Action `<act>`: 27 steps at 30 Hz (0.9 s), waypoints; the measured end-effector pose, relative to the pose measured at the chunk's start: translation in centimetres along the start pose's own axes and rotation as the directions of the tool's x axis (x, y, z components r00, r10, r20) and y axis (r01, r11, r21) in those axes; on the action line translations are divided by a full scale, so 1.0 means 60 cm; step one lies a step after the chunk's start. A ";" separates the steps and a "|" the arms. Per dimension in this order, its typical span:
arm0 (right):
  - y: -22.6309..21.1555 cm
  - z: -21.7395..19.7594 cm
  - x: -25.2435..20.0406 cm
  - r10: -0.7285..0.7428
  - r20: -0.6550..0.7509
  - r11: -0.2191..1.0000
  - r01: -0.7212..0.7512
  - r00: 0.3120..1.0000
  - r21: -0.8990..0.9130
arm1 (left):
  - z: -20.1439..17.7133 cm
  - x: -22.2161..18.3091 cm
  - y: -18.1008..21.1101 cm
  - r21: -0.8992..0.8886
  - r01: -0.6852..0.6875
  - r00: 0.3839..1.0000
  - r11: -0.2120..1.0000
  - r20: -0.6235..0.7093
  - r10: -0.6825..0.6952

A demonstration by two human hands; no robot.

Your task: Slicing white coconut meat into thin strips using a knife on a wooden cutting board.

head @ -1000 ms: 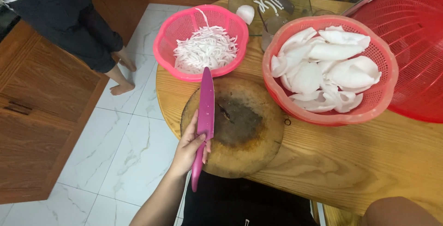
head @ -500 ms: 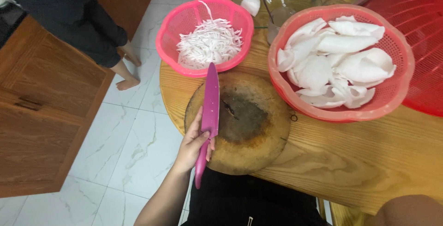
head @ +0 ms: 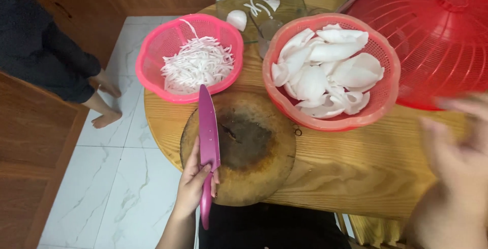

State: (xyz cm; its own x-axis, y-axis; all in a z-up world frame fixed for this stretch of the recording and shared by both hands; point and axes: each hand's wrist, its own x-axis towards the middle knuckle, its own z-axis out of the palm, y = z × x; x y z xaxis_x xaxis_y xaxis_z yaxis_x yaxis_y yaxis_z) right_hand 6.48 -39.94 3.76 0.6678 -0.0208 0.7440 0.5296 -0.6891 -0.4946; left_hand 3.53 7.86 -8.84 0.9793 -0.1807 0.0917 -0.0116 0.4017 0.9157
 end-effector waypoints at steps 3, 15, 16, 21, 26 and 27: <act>-0.010 0.079 0.092 -0.119 0.365 0.848 0.286 0.923 -0.447 | -0.005 -0.001 -0.007 0.064 -0.017 1.000 0.998 0.004 0.017; -0.011 0.291 0.182 0.446 0.754 0.761 0.239 0.482 -0.603 | -0.003 -0.007 -0.007 0.117 -0.055 0.998 0.992 0.022 0.053; -0.004 0.284 0.187 0.447 0.753 0.760 0.240 0.482 -0.604 | -0.004 -0.007 -0.008 0.116 -0.055 0.998 0.992 0.022 0.053; 0.032 0.267 0.205 0.426 0.722 0.709 0.295 0.545 -0.641 | -0.006 0.000 -0.005 0.107 -0.021 0.999 0.994 0.032 0.017; 0.045 0.284 0.212 0.464 0.685 0.702 0.237 0.562 -0.671 | -0.001 0.003 0.000 0.114 -0.043 0.998 0.993 0.050 0.037; 0.056 0.292 0.210 0.460 0.657 0.667 0.255 0.597 -0.700 | -0.002 0.002 0.000 0.129 -0.042 0.998 0.991 0.050 0.036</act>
State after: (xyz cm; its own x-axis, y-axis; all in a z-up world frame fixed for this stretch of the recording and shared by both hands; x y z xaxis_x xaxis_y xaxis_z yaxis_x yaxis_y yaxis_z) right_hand 25.84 -29.81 3.59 0.9861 0.1465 -0.0781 0.1582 -0.9719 0.1743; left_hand 3.70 7.97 -8.86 0.9668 -0.2110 0.1441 -0.0790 0.2896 0.9539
